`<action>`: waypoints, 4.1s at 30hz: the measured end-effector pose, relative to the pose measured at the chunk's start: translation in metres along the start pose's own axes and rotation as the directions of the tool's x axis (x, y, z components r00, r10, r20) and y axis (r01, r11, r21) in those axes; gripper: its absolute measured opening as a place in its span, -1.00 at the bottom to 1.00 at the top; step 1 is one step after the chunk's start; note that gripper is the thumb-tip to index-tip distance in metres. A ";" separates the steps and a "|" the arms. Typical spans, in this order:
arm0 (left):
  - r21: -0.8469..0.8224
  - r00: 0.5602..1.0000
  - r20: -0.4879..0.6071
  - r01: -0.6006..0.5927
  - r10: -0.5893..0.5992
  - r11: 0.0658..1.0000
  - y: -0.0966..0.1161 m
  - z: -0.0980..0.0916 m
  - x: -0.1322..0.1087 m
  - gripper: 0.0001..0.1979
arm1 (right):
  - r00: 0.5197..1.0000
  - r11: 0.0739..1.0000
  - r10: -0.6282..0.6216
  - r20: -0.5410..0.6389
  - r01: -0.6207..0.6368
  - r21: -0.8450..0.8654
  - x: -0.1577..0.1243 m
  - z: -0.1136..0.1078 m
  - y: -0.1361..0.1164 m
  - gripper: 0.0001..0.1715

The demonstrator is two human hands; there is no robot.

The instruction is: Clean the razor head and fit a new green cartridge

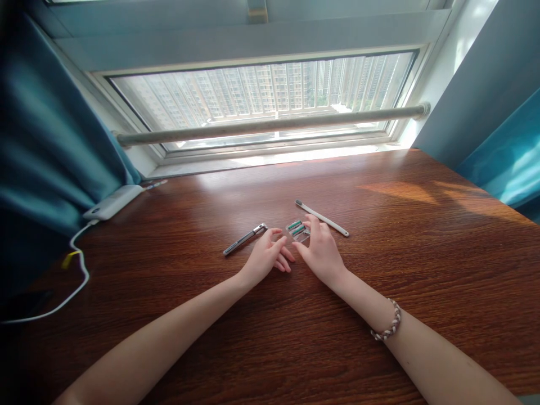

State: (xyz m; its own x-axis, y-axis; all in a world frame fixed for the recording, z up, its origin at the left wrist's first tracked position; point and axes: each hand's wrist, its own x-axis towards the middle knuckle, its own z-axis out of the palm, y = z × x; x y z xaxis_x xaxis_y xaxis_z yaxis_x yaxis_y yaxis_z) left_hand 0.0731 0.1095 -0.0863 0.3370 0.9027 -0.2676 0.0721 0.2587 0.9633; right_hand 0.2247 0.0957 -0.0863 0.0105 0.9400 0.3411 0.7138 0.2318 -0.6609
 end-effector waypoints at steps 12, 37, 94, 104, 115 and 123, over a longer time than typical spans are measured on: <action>0.240 0.986 0.125 -0.142 0.115 0.960 -0.008 -0.002 -0.002 -0.70 | 0.989 0.972 0.111 0.101 -0.087 -0.220 0.024 -0.021 0.033 -0.22; 0.292 0.984 0.136 -0.151 0.116 0.944 -0.007 -0.001 -0.003 -0.73 | 0.986 0.921 -0.018 0.166 0.081 -0.382 0.028 -0.034 0.040 -0.42; -0.365 0.988 0.151 0.082 -0.028 0.927 0.009 -0.011 -0.020 -0.69 | 0.940 0.509 0.206 0.272 -0.340 0.791 0.000 0.006 -0.013 -0.73; -0.471 0.989 0.138 0.109 -0.049 0.875 0.009 -0.014 -0.018 -0.73 | 0.952 0.800 -0.160 0.260 -0.029 0.599 0.004 -0.005 -0.008 -0.29; -0.472 0.986 0.150 0.137 -0.074 0.871 0.008 -0.015 -0.017 -0.70 | 0.939 0.848 -0.256 0.228 0.104 0.520 0.005 -0.008 -0.011 -0.51; -0.402 0.994 0.110 0.042 0.002 0.914 0.010 -0.016 -0.017 -0.73 | 0.961 0.808 -0.212 0.176 0.071 0.584 0.008 -0.007 -0.005 -0.50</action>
State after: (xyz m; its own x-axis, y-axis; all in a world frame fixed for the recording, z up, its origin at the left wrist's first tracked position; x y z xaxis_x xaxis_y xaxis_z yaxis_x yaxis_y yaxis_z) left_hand 0.0531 0.1027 -0.0721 0.4380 0.8602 -0.2612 -0.2977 0.4130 0.8607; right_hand 0.2258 0.1005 -0.0758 -0.2646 0.8985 0.3503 0.1686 0.4007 -0.9006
